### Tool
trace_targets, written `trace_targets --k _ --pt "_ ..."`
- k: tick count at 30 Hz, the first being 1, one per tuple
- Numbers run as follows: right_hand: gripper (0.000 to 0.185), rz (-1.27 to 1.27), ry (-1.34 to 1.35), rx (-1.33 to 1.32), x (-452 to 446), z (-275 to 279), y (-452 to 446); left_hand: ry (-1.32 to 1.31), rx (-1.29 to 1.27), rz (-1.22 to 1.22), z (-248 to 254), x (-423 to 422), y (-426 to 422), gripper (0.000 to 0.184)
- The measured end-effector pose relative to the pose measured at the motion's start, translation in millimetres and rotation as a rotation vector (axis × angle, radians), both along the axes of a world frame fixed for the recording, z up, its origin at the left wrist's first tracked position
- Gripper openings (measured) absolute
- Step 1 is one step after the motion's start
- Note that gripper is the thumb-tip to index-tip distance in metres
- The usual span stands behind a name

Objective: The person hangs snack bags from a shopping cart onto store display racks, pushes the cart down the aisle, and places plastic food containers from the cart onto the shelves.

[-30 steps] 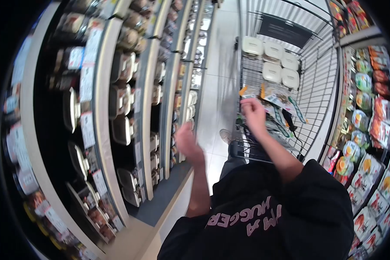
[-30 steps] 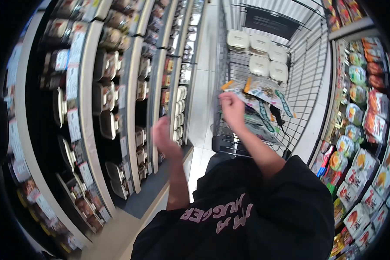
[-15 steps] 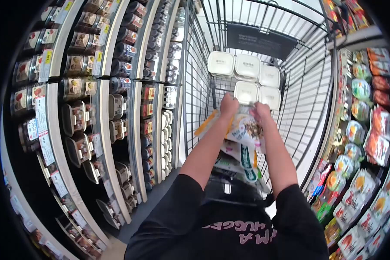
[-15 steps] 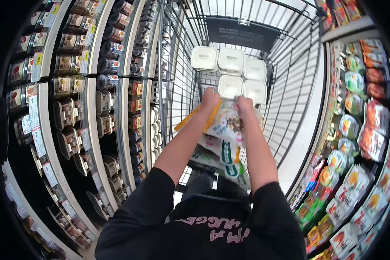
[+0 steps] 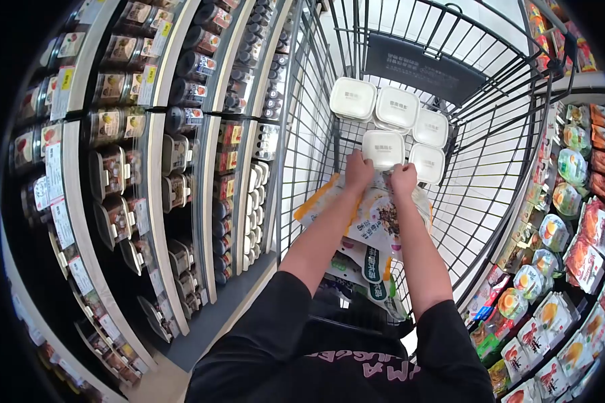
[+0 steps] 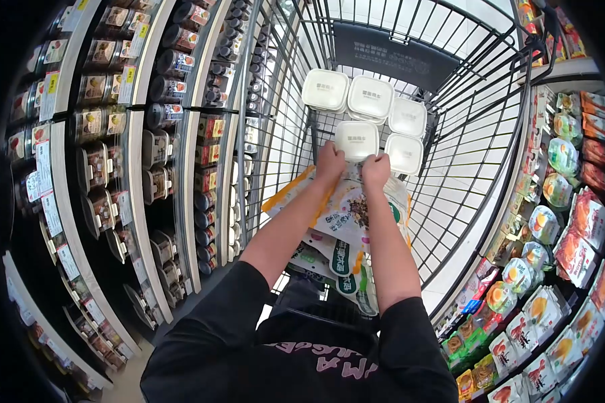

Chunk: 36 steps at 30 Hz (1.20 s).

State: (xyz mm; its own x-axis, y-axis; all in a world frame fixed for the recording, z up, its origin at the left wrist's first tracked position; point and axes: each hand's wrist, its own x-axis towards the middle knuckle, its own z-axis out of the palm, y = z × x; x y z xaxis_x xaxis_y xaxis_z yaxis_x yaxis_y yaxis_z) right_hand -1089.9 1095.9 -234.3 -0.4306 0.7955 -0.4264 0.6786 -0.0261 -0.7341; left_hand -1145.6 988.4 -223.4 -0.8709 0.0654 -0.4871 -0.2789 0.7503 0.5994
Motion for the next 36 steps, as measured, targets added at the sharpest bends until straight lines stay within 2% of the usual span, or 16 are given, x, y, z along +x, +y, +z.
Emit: trace_targets --k 1,2,3,5,6,8,10,12,15,16,17,19,23,27,33,36 --pt "0.017 0.137 0.0 0.212 1.0 5.4 -0.1 0.012 0.058 0.021 18.6 -2.6 -2.4 0.015" --pt "0.017 0.139 0.001 0.218 2.8 21.1 -0.3 0.025 0.118 0.039 32.8 -4.0 -6.7 0.013" --pt "0.017 0.077 0.102 0.074 4.8 39.1 2.0 0.033 0.127 0.039 48.9 -5.9 -12.7 0.013" --pt "0.017 0.032 0.294 -0.183 8.2 97.7 5.2 0.427 0.517 -0.045 81.1 -1.8 -31.3 0.01" --pt "0.017 0.039 0.308 -0.175 9.0 129.9 3.6 0.443 0.524 -0.043 102.1 0.0 -37.8 0.01" --pt "0.011 -0.068 0.525 -0.553 13.6 194.0 -8.9 0.379 0.769 0.002 152.8 11.2 -52.9 0.01" --pt "0.006 -0.02 0.519 -0.635 18.3 260.1 -20.7 0.302 0.877 0.04 207.4 23.8 -68.9 0.011" --pt "0.01 0.032 0.507 -0.715 24.3 320.6 -36.0 0.355 1.162 0.182 271.0 35.4 -85.1 0.015" --pt "0.046 0.245 0.542 -0.903 32.9 394.1 -70.8 0.417 1.027 0.165 349.5 56.5 -126.0 0.03" --pt "0.046 0.273 0.558 -0.904 36.7 402.2 -82.7 0.457 0.922 0.149 374.8 61.9 -141.9 0.036" --pt "0.047 0.316 0.553 -1.032 40.3 405.5 -93.4 0.553 0.614 -0.023 387.3 66.0 -164.0 0.043" --pt "0.054 0.487 0.58 -1.252 43.7 426.5 -116.1 0.575 0.64 0.022 404.1 81.0 -196.4 0.047" --pt "0.052 0.574 0.522 -1.379 51.8 456.6 -172.6 0.621 0.615 0.098 442.7 112.2 -253.5 0.055" --pt "0.052 0.65 0.457 -1.291 63.1 484.7 -227.3 0.733 0.495 0.151 464.4 143.7 -307.9 0.048" --pt "0.057 0.927 0.338 -1.253 69.4 494.9 -289.0 0.606 0.886 0.246 478.0 187.7 -366.2 0.085" --pt "0.061 0.986 0.352 -1.18 75.4 496.9 -316.7 0.608 1.008 0.315 467.1 198.4 -389.9 0.091"
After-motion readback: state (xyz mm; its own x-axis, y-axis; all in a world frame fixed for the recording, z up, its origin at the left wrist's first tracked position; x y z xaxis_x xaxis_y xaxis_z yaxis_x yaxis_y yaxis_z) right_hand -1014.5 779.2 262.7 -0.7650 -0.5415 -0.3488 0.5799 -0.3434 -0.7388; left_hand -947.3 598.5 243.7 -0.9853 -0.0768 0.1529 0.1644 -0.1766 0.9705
